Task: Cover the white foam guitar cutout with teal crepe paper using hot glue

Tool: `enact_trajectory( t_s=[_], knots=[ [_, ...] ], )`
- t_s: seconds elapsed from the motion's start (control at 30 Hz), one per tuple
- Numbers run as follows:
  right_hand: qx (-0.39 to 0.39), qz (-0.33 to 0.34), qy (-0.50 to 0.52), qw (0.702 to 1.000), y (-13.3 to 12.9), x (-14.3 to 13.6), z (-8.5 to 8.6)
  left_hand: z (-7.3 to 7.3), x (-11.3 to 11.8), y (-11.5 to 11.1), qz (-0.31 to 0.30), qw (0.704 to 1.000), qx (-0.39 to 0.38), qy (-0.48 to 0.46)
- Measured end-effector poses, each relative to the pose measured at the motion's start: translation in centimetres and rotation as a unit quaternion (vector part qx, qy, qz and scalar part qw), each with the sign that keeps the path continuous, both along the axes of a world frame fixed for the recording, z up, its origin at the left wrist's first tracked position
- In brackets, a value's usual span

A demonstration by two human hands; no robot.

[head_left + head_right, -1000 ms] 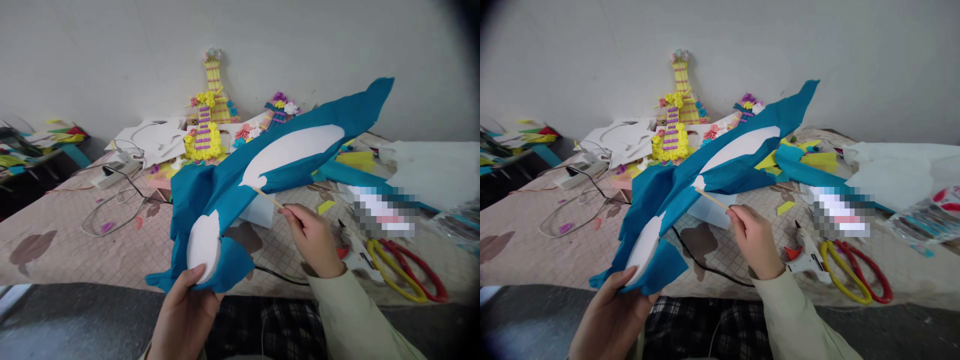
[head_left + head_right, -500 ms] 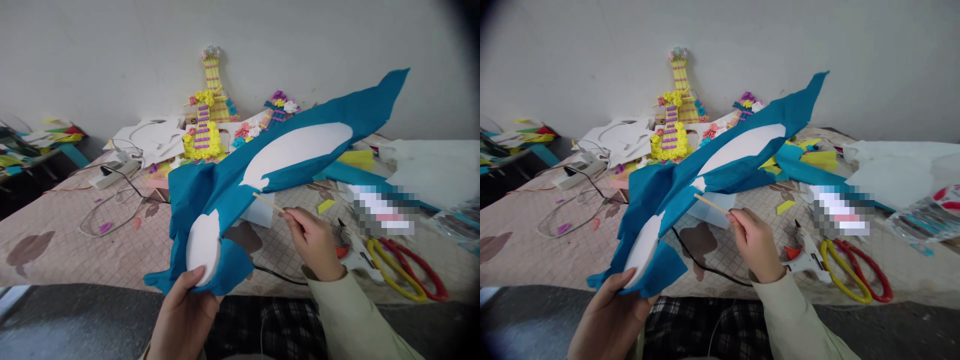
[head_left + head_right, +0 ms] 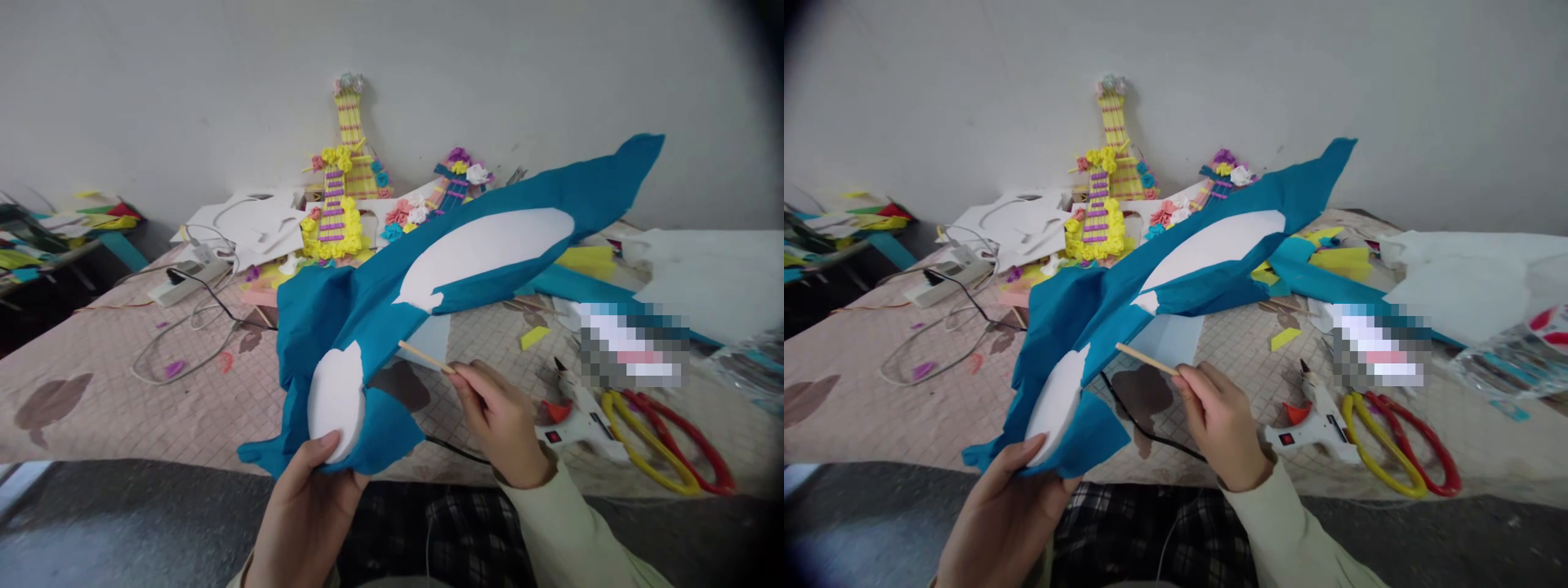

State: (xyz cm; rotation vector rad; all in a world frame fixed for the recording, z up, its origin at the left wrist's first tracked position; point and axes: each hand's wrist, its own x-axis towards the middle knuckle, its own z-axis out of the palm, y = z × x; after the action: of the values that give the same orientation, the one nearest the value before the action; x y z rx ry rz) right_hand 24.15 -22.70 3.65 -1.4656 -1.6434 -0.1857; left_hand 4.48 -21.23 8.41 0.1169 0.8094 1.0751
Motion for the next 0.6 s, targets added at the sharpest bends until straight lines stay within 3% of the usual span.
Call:
enact_trajectory(
  t_s=[0.07, 0.37, 0.6],
  knots=[
    [-0.007, 0.000, 0.004, 1.000, 0.2, -0.1, -0.2, -0.1, 0.0, 0.0, -0.008, 1.000, -0.002, -0.004],
    [0.029, -0.115, -0.006, 0.993, 0.5, 1.5, 0.1, -0.2, -0.3, -0.3, -0.011, 1.000, -0.009, -0.010],
    [0.003, 0.011, -0.001, 1.000, -0.5, 0.3, -0.1, -0.3, -0.1, -0.2, -0.007, 1.000, 0.026, 0.005]
  ],
)
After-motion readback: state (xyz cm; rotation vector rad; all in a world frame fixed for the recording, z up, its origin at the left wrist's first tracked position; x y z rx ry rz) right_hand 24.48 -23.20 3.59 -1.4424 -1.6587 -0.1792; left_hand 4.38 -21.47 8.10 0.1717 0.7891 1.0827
